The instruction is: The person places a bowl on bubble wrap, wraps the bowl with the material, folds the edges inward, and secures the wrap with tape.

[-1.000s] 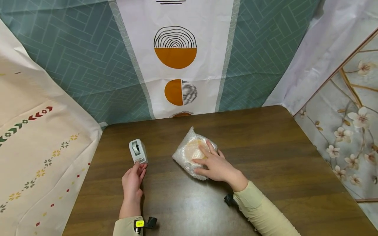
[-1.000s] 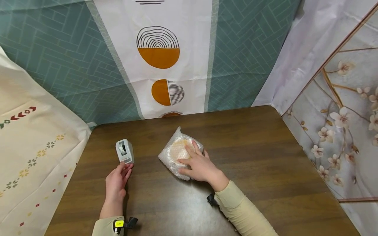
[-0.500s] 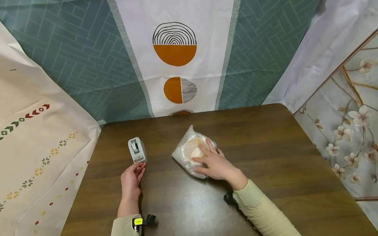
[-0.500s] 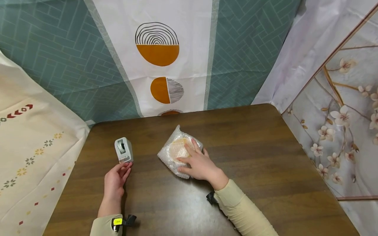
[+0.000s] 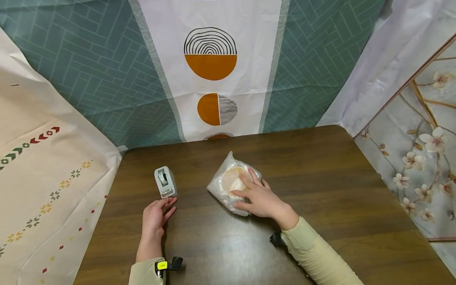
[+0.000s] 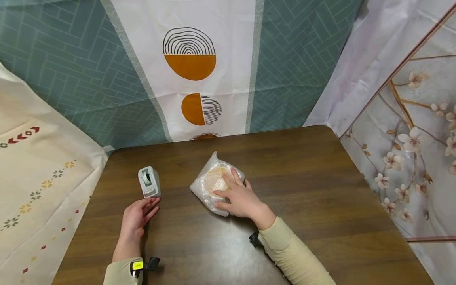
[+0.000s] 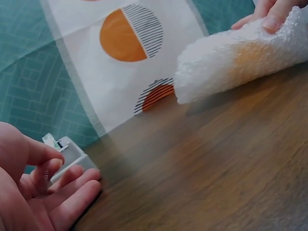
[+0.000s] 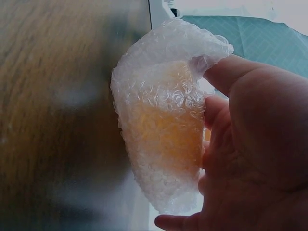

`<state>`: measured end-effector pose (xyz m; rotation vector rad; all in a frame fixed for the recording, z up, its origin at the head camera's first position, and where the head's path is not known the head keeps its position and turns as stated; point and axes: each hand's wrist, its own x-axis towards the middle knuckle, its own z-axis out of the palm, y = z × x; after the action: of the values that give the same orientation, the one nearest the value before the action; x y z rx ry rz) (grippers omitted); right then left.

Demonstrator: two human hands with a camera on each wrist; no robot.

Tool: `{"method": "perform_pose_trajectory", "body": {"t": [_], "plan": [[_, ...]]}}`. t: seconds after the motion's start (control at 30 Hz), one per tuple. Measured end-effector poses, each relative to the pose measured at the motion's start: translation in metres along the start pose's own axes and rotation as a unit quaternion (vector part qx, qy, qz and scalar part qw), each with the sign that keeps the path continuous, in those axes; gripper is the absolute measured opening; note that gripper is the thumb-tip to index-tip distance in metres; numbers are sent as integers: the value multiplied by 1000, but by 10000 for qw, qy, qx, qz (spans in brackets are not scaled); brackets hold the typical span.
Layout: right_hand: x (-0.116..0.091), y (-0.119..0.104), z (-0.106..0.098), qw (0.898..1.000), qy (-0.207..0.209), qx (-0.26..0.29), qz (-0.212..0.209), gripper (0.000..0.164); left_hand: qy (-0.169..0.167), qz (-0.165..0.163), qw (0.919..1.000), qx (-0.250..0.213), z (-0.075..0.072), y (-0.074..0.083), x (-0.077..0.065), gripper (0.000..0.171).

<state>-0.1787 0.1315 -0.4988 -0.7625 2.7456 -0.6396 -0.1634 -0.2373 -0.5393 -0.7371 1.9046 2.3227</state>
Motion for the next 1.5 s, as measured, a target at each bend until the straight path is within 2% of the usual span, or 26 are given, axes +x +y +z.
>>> {"method": "perform_pose_trajectory", "body": {"t": [0.37, 0.7, 0.83, 0.97, 1.07, 1.2, 1.27, 1.3, 1.4, 1.47, 1.5], "plan": [[2, 0, -1, 9999, -48, -90, 53, 50, -494, 2, 9956, 798, -10, 5, 3, 26], [4, 0, -4, 9999, -38, -97, 51, 50, -554, -61, 9926, 1083, -16, 9, 13, 26], [4, -1, -3, 10000, -46, -68, 34, 49, -732, 46, 9911, 1113, -23, 5, 13, 28], [3, -2, -4, 10000, -43, -35, 47, 48, -1184, 579, 9826, 1310, -28, 1, 0, 32], [2, -2, -5, 10000, -68, 3, 53, 48, -1451, 1389, 9621, 1843, -17, 2, -17, 31], [3, 0, -7, 10000, -44, -82, 1, 48, -2013, 2446, 9176, 2403, 17, 10, -33, 21], [3, 1, -7, 9999, 2, -151, -14, 48, -2487, 2762, 8952, 2460, 37, 17, -35, 15], [4, 1, -7, 9999, 16, -168, -11, 48, -2739, 2873, 8835, 2486, 47, 20, -35, 14], [4, 1, -5, 9999, 35, -140, -2, 49, -3344, 2911, 8589, 2564, 77, 26, -27, 13], [4, 1, -2, 9999, -1, -130, 5, 50, -3620, 2756, 8505, 2640, 94, 28, -19, 14], [4, 1, -1, 9999, -19, -139, 6, 50, -3694, 2629, 8501, 2680, 102, 29, -15, 16]]}}
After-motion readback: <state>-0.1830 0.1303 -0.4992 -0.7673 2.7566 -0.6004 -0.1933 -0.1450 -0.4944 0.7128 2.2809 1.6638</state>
